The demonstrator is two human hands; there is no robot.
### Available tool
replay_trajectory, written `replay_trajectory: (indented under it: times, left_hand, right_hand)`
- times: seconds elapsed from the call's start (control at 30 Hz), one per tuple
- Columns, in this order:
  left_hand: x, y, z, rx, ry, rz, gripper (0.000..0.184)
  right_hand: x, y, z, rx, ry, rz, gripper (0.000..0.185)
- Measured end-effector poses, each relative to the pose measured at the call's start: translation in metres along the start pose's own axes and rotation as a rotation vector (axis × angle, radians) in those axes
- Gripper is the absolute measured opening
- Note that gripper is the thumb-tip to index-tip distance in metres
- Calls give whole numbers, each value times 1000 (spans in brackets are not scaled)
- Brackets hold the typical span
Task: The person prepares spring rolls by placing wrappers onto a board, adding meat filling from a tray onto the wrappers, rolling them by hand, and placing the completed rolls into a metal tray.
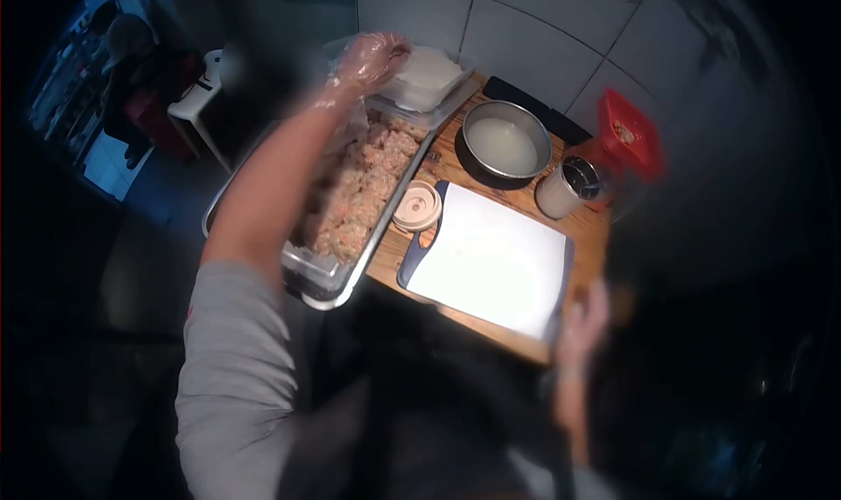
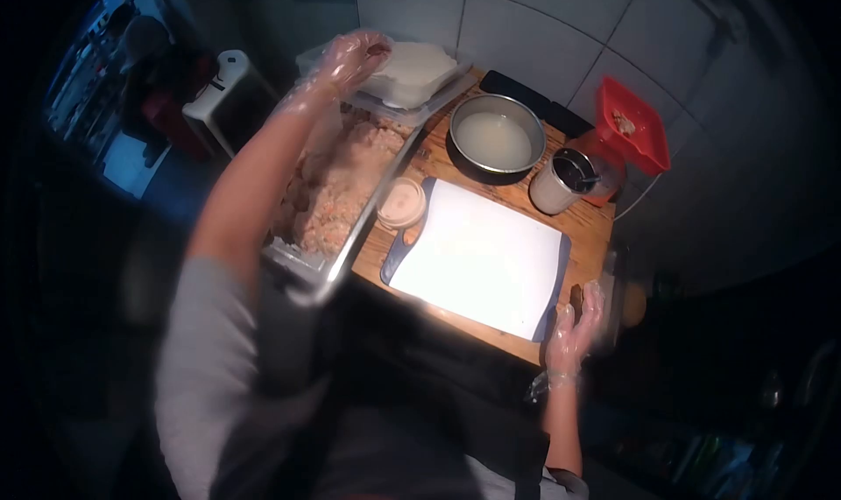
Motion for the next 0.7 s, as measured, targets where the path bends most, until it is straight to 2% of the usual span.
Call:
replay_trajectory:
  times: [0.03,0.07,0.13,0.23,0.33,0.53,0.63,0.7]
  left_hand:
    - [13,25,-8,75,89,67,19]
    - [21,42,-21,135,143,48,21]
    - [32,67,-48,251,249,10,25]
    - [36,81,-78,1,415,78,29]
    - [47,99,-88,-46,495,123,30]
    - [51,126,-98,-142,408,222,24]
    - [74,159,-99,139,57,222,27]
    - [100,146,-59,425,-137,149,31]
  right_hand:
    - [0,-1,-2,-26,-3,-21,47]
    - [-2,5,0,-32,-23,95,45]
    - [1,10,-1,-18,4,54,44]
    - [1,11,-1,-66,30,60,42]
    - [2,6,-4,-66,65,52,41]
    - [4,12,-4,-47,52,44,40]
    - [4,11,-5,-52,55,21,41]
    - [2,8,-4,-63,55,12,41]
Point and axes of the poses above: each hand's wrist, its own x-axis towards the middle knuckle, its own z-axis out of the back of the hand, y = z × x, the point moved 6 cm from there along x, towards the middle knuckle, and after that the axes turned 11 degrees about -z, right-handed, at the moved point
